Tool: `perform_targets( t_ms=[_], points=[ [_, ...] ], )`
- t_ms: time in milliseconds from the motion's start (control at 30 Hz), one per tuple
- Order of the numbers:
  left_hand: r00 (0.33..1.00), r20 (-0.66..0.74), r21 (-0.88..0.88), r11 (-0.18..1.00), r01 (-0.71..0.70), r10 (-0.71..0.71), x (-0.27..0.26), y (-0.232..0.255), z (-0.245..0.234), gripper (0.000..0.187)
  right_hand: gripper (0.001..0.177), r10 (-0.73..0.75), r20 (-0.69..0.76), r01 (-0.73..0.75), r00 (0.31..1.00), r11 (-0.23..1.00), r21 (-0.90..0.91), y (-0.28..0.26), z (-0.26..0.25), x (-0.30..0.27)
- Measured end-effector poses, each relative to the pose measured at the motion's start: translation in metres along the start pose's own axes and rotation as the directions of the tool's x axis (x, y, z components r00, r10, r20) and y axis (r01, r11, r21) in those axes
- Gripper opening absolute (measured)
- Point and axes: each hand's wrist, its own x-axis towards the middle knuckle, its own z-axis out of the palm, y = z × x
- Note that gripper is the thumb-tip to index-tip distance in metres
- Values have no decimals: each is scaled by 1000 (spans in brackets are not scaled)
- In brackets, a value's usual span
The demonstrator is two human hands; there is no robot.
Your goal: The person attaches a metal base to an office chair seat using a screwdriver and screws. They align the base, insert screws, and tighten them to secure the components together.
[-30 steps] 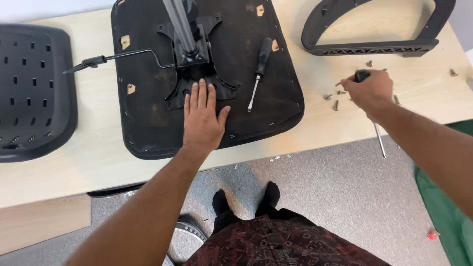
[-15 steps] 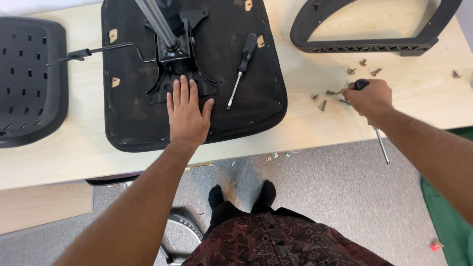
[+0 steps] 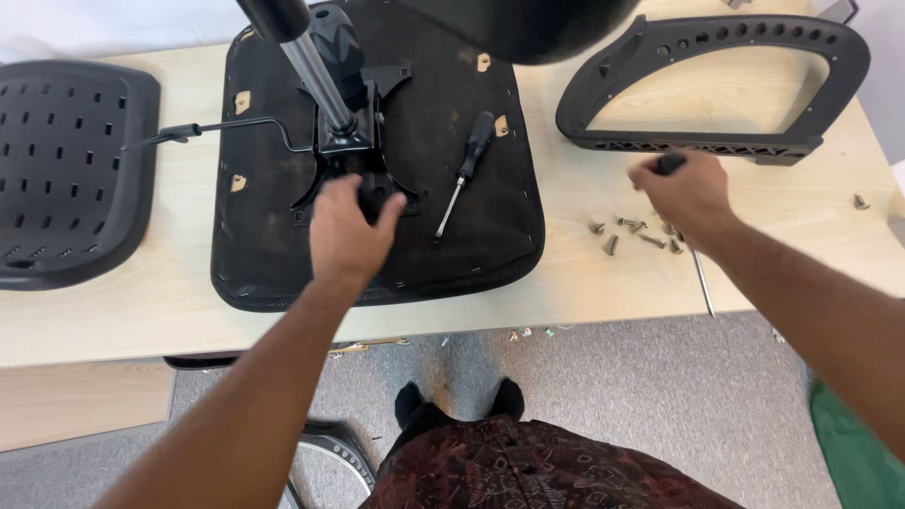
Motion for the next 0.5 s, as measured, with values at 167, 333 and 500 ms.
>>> perform_targets(
  t_ms=[167, 333, 500],
  points=[
    [909, -414, -252, 966, -64, -48, 62, 2, -36, 102, 30, -554, 69, 557, 829, 830, -30, -111, 15, -9],
    [936, -343, -483, 839, -250, 81, 135, 7, -72, 92, 51, -803, 135, 784, 580, 596, 175, -218, 54, -46],
    [997, -36, -689, 721, -72, 64, 166, 24, -88, 46, 58, -824, 106, 799, 557, 566, 202, -306, 98, -70]
  ],
)
